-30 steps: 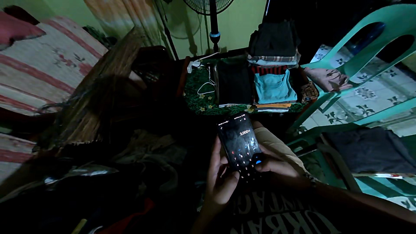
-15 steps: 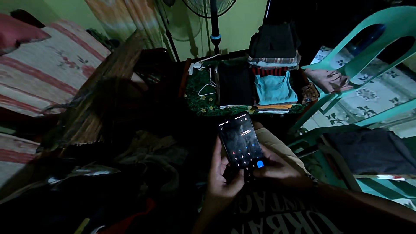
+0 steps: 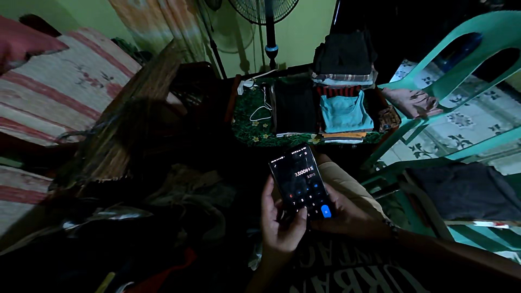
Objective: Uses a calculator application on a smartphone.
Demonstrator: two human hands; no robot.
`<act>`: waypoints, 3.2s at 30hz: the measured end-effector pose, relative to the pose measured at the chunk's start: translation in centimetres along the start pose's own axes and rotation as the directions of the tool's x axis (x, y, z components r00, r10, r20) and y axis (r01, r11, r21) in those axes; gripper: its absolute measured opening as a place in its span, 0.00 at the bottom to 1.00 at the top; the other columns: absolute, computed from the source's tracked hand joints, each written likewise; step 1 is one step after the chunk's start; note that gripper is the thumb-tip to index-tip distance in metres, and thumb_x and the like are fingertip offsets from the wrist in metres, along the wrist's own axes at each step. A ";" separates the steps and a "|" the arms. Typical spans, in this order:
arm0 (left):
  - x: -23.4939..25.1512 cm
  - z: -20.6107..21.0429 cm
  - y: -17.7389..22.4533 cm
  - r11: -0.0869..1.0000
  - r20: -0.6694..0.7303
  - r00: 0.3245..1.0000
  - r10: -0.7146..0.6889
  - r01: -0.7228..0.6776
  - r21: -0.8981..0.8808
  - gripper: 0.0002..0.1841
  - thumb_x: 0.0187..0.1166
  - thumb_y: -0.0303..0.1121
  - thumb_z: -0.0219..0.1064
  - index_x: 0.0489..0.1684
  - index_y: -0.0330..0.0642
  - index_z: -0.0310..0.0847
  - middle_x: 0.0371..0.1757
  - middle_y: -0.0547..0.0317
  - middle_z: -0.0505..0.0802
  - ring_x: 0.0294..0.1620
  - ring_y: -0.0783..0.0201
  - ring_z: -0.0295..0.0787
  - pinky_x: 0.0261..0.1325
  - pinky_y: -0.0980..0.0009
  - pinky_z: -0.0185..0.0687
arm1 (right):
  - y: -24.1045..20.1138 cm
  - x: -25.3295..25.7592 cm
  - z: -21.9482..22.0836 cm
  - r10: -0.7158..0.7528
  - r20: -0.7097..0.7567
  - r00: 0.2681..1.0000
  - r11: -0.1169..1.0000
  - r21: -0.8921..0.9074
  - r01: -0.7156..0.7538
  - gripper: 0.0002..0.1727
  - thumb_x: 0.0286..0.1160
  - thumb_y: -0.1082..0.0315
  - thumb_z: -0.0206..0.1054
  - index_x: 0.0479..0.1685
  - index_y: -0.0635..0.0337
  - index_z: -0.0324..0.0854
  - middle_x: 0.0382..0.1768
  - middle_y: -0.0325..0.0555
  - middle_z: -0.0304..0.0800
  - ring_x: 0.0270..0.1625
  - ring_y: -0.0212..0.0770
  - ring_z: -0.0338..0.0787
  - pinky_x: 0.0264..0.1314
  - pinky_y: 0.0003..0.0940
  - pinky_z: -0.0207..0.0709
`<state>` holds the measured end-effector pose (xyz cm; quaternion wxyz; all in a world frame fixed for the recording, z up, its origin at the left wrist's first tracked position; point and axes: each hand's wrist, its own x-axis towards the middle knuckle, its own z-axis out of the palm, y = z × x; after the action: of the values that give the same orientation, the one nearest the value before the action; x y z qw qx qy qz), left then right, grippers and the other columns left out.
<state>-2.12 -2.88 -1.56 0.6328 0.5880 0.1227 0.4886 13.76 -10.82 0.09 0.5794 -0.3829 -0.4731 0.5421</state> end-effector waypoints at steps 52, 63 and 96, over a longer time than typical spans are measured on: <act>0.2 -1.4 -0.5 0.991 0.204 0.978 -0.032 0.057 -0.118 0.53 0.72 0.29 0.70 0.91 0.28 0.26 0.67 0.49 0.88 0.61 0.63 0.91 0.64 0.64 0.89 | 1.1 -0.5 -0.5 -0.016 -0.047 0.999 0.967 0.254 0.028 0.33 0.66 0.76 0.67 0.75 0.55 0.62 0.59 0.35 0.90 0.61 0.33 0.90 0.65 0.35 0.86; 0.1 -0.4 -0.3 1.000 0.087 0.996 -0.021 0.021 -0.006 0.50 0.71 0.22 0.69 0.88 0.22 0.30 0.65 0.46 0.88 0.58 0.63 0.92 0.60 0.65 0.92 | 1.1 -0.5 -0.6 -0.052 0.007 0.999 0.983 0.178 0.049 0.34 0.68 0.75 0.68 0.77 0.58 0.60 0.61 0.35 0.88 0.62 0.33 0.89 0.67 0.34 0.85; 0.1 -1.0 -0.3 0.997 0.120 0.993 0.016 -0.007 -0.074 0.49 0.77 0.34 0.68 0.88 0.23 0.30 0.68 0.50 0.87 0.61 0.66 0.90 0.64 0.66 0.89 | 0.2 -0.3 0.0 -0.039 -0.021 0.999 0.999 -0.030 0.038 0.39 0.61 0.87 0.70 0.76 0.67 0.57 0.61 0.39 0.87 0.63 0.31 0.89 0.68 0.30 0.85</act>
<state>-2.66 -2.15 -2.08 0.6575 0.5933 0.0630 0.4601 13.73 -11.13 -0.16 0.5893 -0.3879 -0.4820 0.5196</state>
